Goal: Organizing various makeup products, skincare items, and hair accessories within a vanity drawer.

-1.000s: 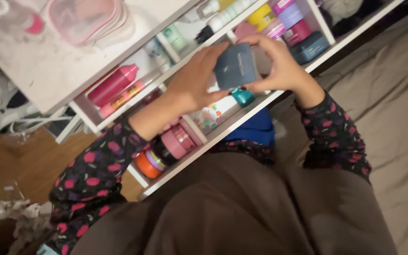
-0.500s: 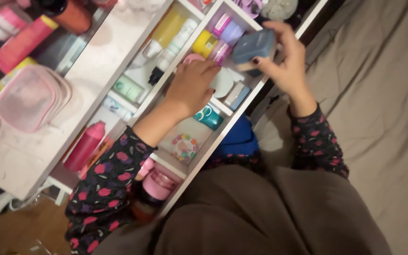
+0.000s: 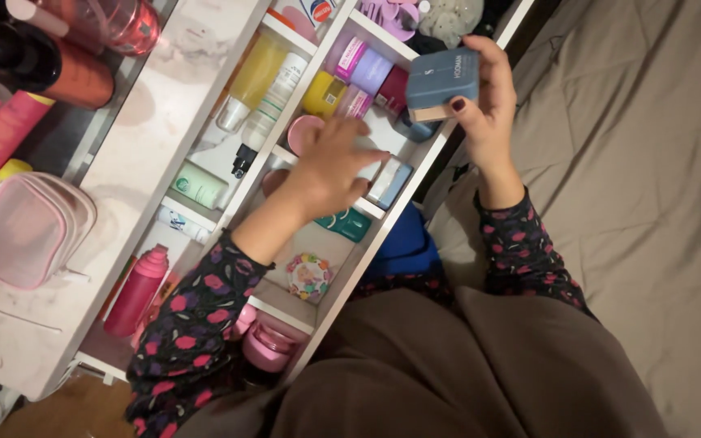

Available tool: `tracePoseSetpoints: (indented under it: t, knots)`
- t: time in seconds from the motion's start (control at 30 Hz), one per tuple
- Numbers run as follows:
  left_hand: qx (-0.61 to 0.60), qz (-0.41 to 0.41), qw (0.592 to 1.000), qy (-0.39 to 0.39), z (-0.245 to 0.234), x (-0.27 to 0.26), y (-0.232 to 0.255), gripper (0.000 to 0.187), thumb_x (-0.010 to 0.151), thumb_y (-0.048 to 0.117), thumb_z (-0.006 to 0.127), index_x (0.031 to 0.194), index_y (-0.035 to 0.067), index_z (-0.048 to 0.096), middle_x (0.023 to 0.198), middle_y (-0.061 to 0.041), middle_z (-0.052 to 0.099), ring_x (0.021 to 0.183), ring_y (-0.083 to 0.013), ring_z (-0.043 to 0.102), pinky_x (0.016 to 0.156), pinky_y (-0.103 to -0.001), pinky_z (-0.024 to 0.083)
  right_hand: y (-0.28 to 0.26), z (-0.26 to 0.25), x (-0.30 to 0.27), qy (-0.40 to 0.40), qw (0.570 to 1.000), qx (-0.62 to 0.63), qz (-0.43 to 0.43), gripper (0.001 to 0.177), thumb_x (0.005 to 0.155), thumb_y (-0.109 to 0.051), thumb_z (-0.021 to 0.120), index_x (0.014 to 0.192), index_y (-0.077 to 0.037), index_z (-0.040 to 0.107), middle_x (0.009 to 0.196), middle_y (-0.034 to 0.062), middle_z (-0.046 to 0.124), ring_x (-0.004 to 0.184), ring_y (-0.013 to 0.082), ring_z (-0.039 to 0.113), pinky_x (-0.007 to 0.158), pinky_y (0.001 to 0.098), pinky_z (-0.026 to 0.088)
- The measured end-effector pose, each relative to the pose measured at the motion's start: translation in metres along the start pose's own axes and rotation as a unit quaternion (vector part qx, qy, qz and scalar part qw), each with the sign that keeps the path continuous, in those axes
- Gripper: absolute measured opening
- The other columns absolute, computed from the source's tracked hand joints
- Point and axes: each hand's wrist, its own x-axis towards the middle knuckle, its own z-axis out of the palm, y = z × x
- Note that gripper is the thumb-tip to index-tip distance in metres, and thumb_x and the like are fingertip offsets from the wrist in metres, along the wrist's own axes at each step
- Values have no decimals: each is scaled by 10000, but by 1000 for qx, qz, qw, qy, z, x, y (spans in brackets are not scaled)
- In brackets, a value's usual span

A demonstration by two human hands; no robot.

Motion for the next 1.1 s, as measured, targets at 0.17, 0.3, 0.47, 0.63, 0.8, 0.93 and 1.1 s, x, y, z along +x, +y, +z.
tracePoseSetpoints:
  t: [0.17,0.3,0.47,0.63,0.8,0.93,1.1]
  knots:
    - [-25,59,998,22,25,3,-13,584,701,95,732,1282,104,671,1377,-141,557,1349,-338,450,1069,-564,280,1,0,-2,-9,1000,-7,3,785,976,-506,766,1537,-52,456,1282,58,590,1214,138,585,1099,263,452]
    - [-95,152,983,-27,26,21,-28,710,688,28,700,1387,91,596,1318,-140,612,1308,-336,515,1116,-550,315,4,-1,-3,-9,1000,-10,2,778,980,-500,760,1537,-47,460,1283,57,588,1217,137,581,1103,265,448]
    - [-105,141,980,-96,48,34,-41,662,713,-31,680,1350,138,615,1300,-111,661,1252,-345,582,1083,-460,430,5,-3,-1,-2,1000,-3,3,777,970,-513,749,1528,-54,463,1267,59,608,1199,136,595,1089,265,454]
    - [-111,133,975,-137,31,37,-32,709,668,-25,708,1356,113,604,1268,-137,652,1163,-398,569,1041,-469,439,6,-5,-2,4,1000,5,15,783,968,-527,746,1523,-59,452,1264,62,611,1196,141,600,1081,264,457]
    - [-131,91,986,-45,27,32,-46,489,783,-11,603,1243,91,735,1283,-186,686,1145,-368,653,1014,-433,524,11,-5,-2,15,999,42,8,791,980,-527,746,1549,-76,433,1289,48,583,1213,135,576,1098,263,443]
    - [-77,-6,997,-29,-21,22,-31,277,802,60,625,1008,115,803,1068,-115,769,985,-330,708,831,-443,542,12,-8,-2,29,999,45,0,757,987,-527,727,1517,-68,441,1325,52,581,1245,136,571,1075,261,425]
    - [-80,13,996,-24,-53,11,-38,208,791,79,666,957,67,792,927,-153,749,843,-346,713,797,-411,562,6,-5,-2,15,999,36,19,795,975,-490,739,1572,-84,406,1312,64,582,1234,148,571,1116,278,439]
